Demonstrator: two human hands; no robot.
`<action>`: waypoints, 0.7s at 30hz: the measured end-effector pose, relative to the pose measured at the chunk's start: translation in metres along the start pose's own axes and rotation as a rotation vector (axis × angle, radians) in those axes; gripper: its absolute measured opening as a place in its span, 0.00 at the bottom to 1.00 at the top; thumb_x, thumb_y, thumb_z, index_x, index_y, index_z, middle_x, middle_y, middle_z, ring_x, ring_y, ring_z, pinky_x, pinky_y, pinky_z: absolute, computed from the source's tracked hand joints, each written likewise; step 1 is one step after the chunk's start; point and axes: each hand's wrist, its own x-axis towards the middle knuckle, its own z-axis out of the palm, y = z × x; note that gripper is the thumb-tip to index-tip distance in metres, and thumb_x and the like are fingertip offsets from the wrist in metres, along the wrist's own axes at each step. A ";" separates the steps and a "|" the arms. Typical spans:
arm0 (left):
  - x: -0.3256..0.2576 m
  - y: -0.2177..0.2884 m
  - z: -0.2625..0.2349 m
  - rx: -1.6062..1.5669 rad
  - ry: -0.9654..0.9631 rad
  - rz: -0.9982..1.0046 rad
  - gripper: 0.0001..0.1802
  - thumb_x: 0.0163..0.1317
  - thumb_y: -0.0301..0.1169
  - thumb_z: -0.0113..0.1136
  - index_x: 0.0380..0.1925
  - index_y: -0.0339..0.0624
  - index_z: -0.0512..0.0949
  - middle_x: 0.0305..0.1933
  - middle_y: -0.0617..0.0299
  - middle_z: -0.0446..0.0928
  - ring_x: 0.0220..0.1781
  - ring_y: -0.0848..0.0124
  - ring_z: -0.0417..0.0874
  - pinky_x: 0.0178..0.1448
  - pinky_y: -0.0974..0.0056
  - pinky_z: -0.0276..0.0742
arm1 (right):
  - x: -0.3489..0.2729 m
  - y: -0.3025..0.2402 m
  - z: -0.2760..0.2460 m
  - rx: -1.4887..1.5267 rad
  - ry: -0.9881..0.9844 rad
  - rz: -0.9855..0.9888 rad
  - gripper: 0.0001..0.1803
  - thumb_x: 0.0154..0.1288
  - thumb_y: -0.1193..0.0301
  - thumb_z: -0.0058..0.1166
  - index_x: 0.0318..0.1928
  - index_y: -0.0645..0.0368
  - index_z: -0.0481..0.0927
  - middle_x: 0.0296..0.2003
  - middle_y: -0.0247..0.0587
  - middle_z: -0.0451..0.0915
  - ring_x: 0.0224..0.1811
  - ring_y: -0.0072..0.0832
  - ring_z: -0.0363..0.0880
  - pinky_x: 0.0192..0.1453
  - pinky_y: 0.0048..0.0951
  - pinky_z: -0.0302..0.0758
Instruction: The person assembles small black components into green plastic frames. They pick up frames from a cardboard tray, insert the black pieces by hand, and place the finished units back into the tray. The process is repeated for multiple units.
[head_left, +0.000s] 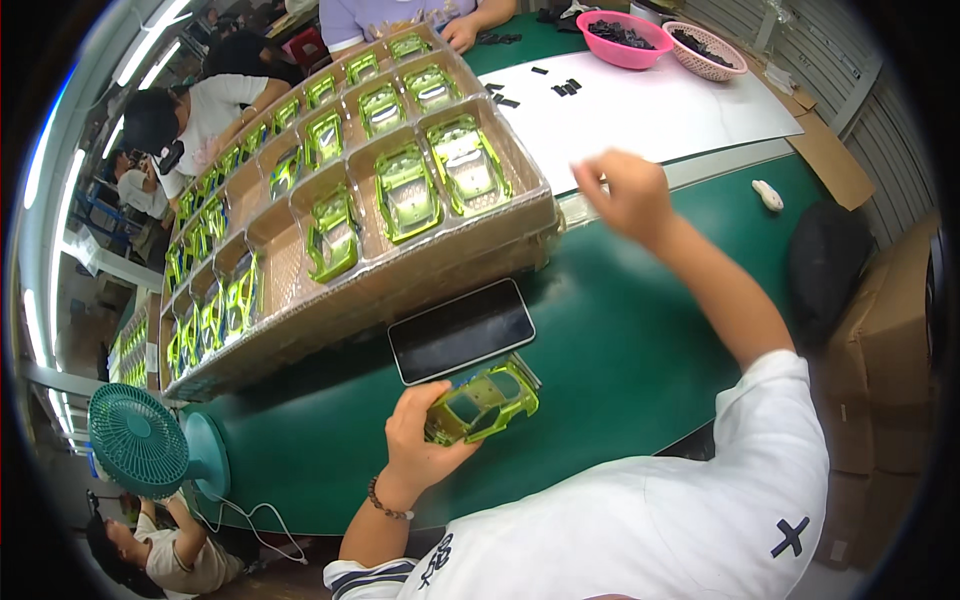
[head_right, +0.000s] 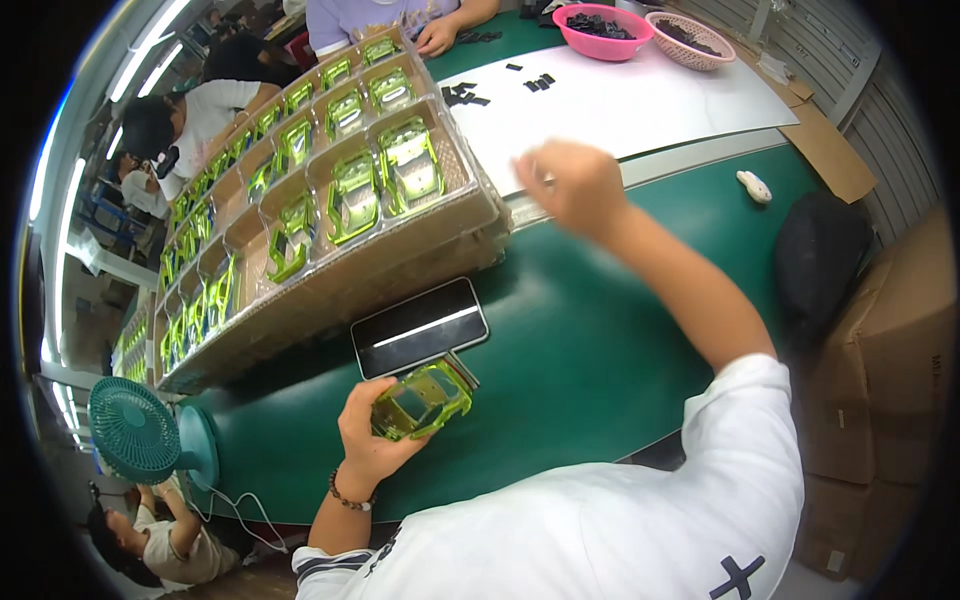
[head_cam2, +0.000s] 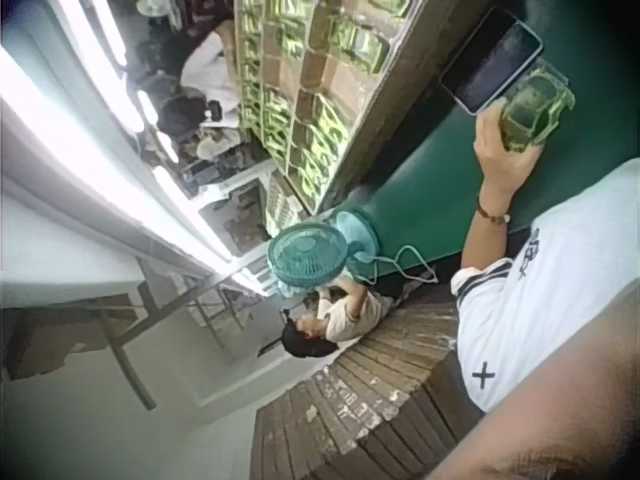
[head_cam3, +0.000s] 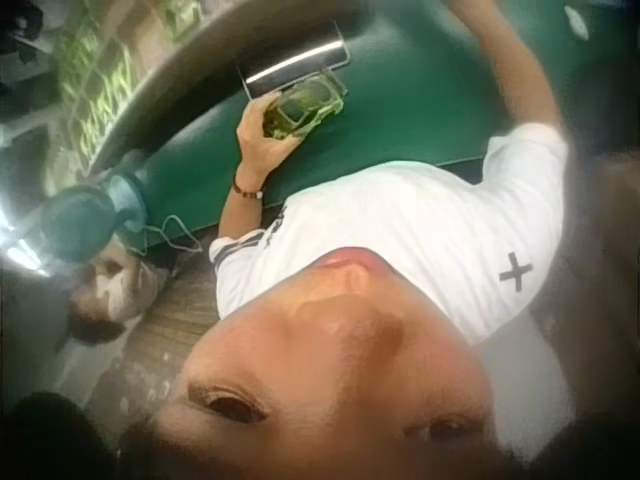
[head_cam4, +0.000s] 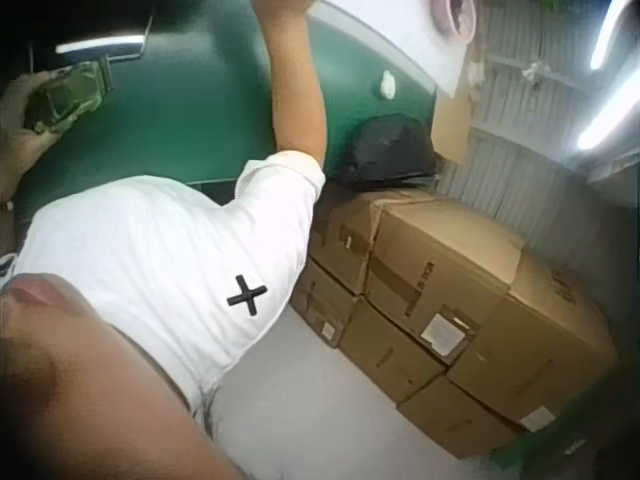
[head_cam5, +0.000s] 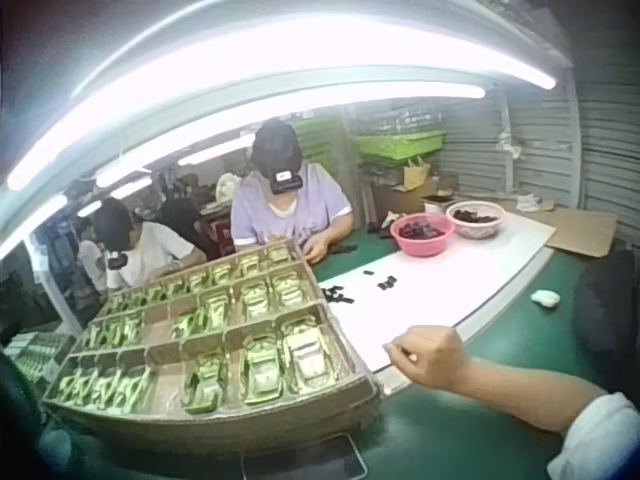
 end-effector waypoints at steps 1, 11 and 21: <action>0.002 -0.002 0.003 -0.037 -0.048 -0.021 0.34 0.33 0.30 0.78 0.45 0.36 0.75 0.39 0.53 0.77 0.37 0.62 0.81 0.42 0.64 0.78 | 0.011 0.045 0.015 -0.100 -0.050 0.163 0.10 0.60 0.65 0.55 0.26 0.56 0.81 0.25 0.42 0.80 0.27 0.39 0.79 0.32 0.36 0.75; 0.008 -0.007 -0.001 -0.178 -0.315 -0.210 0.39 0.37 0.33 0.77 0.53 0.35 0.73 0.44 0.54 0.75 0.42 0.65 0.78 0.46 0.66 0.75 | 0.072 0.228 0.094 -0.390 -0.348 0.450 0.14 0.59 0.72 0.50 0.43 0.51 0.85 0.42 0.48 0.82 0.47 0.44 0.78 0.52 0.41 0.74; 0.010 -0.012 0.001 -0.291 -0.277 -0.289 0.36 0.39 0.29 0.75 0.52 0.36 0.73 0.45 0.54 0.75 0.47 0.64 0.78 0.52 0.65 0.74 | 0.069 0.246 0.066 -0.702 -0.546 0.201 0.10 0.55 0.73 0.54 0.37 0.62 0.82 0.36 0.54 0.81 0.39 0.47 0.80 0.45 0.42 0.76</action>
